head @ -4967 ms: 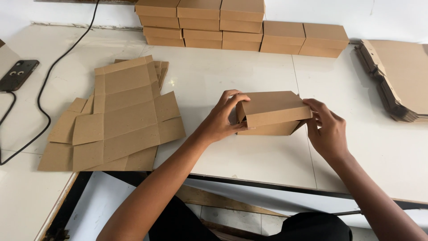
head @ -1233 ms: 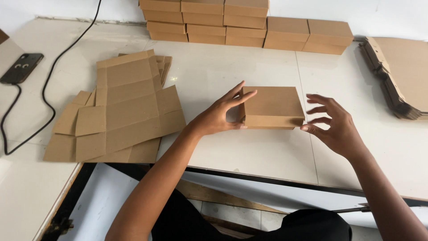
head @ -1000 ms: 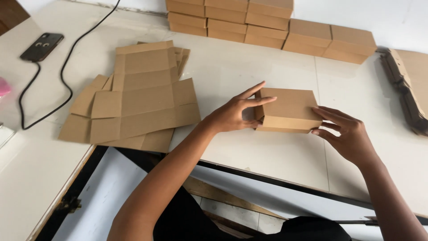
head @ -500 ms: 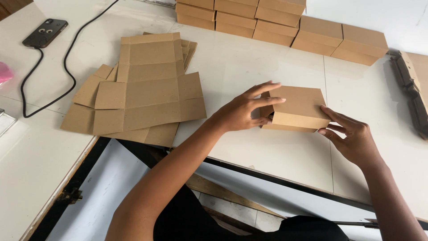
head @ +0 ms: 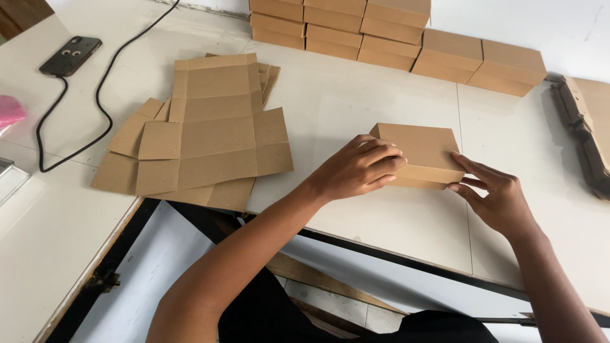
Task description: The person folds flat cardboard sheets into small rectangular boxes by hand. They fold the side flaps, tuck the tabs, and close the top flaps, then place the finished boxes in a stack on the table.
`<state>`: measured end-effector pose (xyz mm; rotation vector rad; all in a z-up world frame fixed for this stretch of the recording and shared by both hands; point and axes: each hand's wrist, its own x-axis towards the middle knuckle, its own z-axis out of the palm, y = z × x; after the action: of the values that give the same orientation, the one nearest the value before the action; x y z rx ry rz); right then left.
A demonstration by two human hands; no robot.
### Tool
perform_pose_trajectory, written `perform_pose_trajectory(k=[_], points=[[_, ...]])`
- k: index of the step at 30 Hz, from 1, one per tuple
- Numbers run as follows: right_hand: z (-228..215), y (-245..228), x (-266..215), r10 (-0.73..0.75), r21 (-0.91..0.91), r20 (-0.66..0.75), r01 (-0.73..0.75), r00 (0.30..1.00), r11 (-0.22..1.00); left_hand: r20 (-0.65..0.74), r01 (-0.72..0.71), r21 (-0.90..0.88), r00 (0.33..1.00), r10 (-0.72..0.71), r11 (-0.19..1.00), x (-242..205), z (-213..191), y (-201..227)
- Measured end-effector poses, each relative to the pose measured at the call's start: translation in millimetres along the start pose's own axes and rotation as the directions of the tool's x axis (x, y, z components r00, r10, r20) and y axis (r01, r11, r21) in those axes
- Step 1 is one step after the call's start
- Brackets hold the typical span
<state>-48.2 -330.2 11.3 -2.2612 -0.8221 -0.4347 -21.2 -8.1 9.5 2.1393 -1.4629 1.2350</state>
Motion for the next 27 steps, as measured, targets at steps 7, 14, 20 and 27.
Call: perform_pose_trajectory(k=[7, 14, 20, 27], points=[[0, -1, 1, -0.006, 0.004, -0.002, 0.006, 1.000, 1.000, 0.026, -0.003, 0.064, 1.000, 0.001, 0.998, 7, -2, 7], [0, -1, 1, 0.037, 0.007, 0.012, -0.037, 0.999, 0.999, -0.008, 0.106, -0.169, 0.994, -0.109, 0.980, 2, 4, 9], [1, 0, 1, 0.032, 0.008, 0.008, -0.032, 0.999, 0.999, 0.117, 0.239, -0.430, 0.971, -0.209, 0.871, -10, 13, 7], [2, -2, 1, 0.026, 0.009, 0.015, -0.026, 1.000, 1.000, 0.261, 0.411, -0.728, 0.906, -0.334, 0.548, -6, -11, 0]])
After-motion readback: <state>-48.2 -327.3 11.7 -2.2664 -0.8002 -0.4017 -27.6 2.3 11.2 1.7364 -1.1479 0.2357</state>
